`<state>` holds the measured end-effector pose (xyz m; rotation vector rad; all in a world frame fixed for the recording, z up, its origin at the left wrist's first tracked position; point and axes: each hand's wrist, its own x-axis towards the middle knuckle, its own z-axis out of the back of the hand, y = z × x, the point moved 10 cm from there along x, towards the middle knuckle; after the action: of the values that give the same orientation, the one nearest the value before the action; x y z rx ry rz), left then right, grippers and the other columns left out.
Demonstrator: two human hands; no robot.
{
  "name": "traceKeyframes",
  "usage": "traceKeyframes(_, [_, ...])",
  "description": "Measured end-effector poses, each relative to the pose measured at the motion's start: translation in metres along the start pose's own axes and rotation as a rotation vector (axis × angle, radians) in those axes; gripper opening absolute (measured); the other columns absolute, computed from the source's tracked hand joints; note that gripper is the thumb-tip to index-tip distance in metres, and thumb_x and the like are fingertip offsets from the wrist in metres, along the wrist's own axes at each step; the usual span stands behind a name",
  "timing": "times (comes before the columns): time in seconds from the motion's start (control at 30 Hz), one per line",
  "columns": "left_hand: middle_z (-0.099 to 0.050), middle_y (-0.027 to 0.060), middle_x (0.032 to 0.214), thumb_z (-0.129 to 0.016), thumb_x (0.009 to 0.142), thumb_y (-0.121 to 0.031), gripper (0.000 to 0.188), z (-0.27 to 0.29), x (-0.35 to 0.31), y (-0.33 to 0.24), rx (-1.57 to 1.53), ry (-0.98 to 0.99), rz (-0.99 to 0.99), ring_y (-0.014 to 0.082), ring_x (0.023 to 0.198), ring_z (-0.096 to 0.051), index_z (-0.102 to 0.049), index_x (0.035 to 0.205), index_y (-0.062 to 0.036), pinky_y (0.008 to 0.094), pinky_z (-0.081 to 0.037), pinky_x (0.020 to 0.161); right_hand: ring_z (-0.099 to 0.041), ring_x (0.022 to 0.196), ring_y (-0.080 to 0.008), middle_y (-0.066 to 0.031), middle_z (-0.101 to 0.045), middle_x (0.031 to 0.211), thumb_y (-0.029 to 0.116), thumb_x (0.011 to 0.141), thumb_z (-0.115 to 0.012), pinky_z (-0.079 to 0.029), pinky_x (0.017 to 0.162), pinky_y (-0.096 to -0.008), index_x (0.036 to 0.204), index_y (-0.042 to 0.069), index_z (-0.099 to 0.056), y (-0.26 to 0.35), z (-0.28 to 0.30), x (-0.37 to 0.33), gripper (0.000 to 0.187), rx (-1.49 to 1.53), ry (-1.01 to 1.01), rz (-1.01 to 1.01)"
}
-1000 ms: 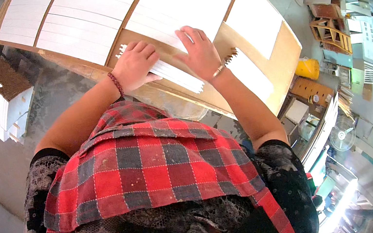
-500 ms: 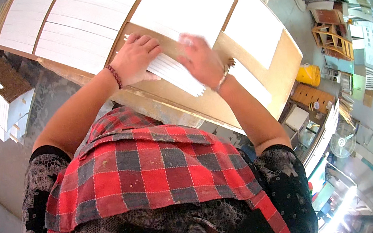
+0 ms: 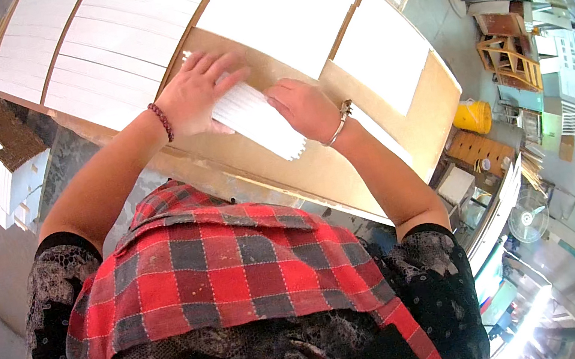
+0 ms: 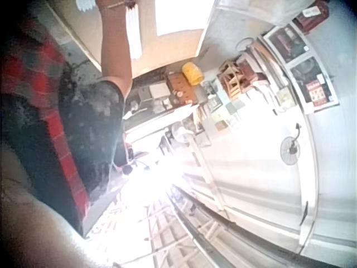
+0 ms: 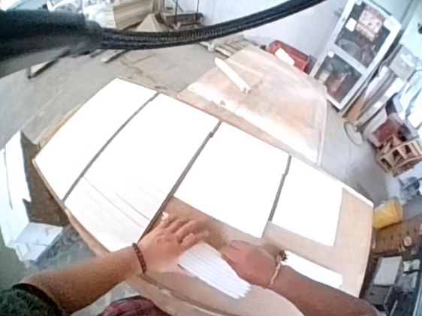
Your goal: The person repeatedly picks up small white wooden planks from a table and stacks them into neat piles. They then gather these stacks and place them onto a larger pile on the floor. The person continues this process of stacking and moving the planks throughout the clip.
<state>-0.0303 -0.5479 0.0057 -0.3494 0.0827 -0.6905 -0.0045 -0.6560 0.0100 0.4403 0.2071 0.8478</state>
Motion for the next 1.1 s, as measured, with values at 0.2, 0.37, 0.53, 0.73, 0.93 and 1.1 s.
traceKeyframes(0.2, [-0.037, 0.0123, 0.144, -0.081, 0.057, -0.05, 0.094, 0.002, 0.005, -0.003, 0.013, 0.019, -0.034, 0.0305, 0.134, -0.034, -0.045, 0.135, -0.014, 0.0502, -0.024, 0.113, -0.061, 0.086, -0.0305, -0.0147, -0.061, 0.091, 0.005, 0.084, -0.054, -0.051, 0.075, -0.0401, 0.095, 0.002, -0.06, -0.014, 0.033, 0.003, 0.012, -0.204, -0.329, -0.05])
traceKeyframes(0.37, [-0.036, 0.0128, 0.145, -0.079, 0.059, -0.051, 0.094, -0.001, 0.009, 0.004, 0.015, 0.079, 0.041, 0.0299, 0.135, -0.032, -0.043, 0.137, -0.0126, 0.0489, -0.021, 0.114, -0.059, 0.094, -0.0308, -0.015, -0.061, 0.096, 0.008, 0.085, -0.054, -0.049, 0.082, -0.0423, 0.101, 0.003, -0.059, -0.016, -0.018, 0.005, 0.017, -0.11, 0.136, -0.008])
traceKeyframes(0.53, [-0.035, 0.0128, 0.145, -0.078, 0.06, -0.051, 0.095, -0.003, 0.012, 0.003, 0.008, 0.149, 0.039, 0.0293, 0.138, -0.028, -0.041, 0.139, -0.0119, 0.0501, -0.016, 0.116, -0.059, 0.089, -0.0319, -0.0114, -0.06, 0.094, 0.012, 0.084, -0.061, -0.05, 0.078, -0.0408, 0.101, 0.005, -0.059, -0.038, 0.031, 0.025, 0.018, -0.294, -0.338, -0.116])
traceKeyframes(0.73, [-0.046, 0.0103, 0.138, -0.078, 0.061, -0.049, 0.094, -0.008, 0.009, 0.01, 0.125, -0.004, -0.04, 0.0279, 0.135, -0.035, -0.041, 0.138, -0.0111, 0.0522, -0.015, 0.115, -0.055, 0.097, -0.0377, -0.0181, -0.057, 0.106, 0.026, 0.085, -0.062, -0.047, 0.083, -0.0447, 0.113, 0.002, -0.054, -0.008, -0.029, -0.022, 0.038, 0.052, -0.126, -0.308])
traceKeyframes(0.93, [-0.046, 0.0097, 0.138, -0.052, 0.082, -0.023, 0.05, -0.031, 0.011, -0.02, 0.159, 0.12, -0.186, 0.0255, 0.133, -0.037, -0.047, 0.131, -0.0099, 0.0531, -0.019, 0.114, -0.043, 0.113, -0.0453, -0.0274, -0.043, 0.125, 0.044, 0.062, -0.081, -0.034, 0.094, -0.0553, 0.139, -0.004, -0.028, 0.048, -0.048, -0.069, 0.105, -0.085, -0.228, -0.397])
traceKeyframes(1.1, [-0.047, 0.0079, 0.137, -0.071, 0.073, -0.039, 0.069, 0.029, -0.031, -0.015, -0.162, -0.232, -0.198, 0.0271, 0.129, -0.041, -0.048, 0.132, -0.0119, 0.0488, -0.025, 0.112, -0.032, 0.12, -0.0469, -0.0284, -0.032, 0.136, 0.044, 0.063, -0.081, -0.026, 0.1, -0.0597, 0.142, -0.004, -0.025, 0.049, -0.038, -0.073, 0.108, -0.24, -0.092, -0.633])
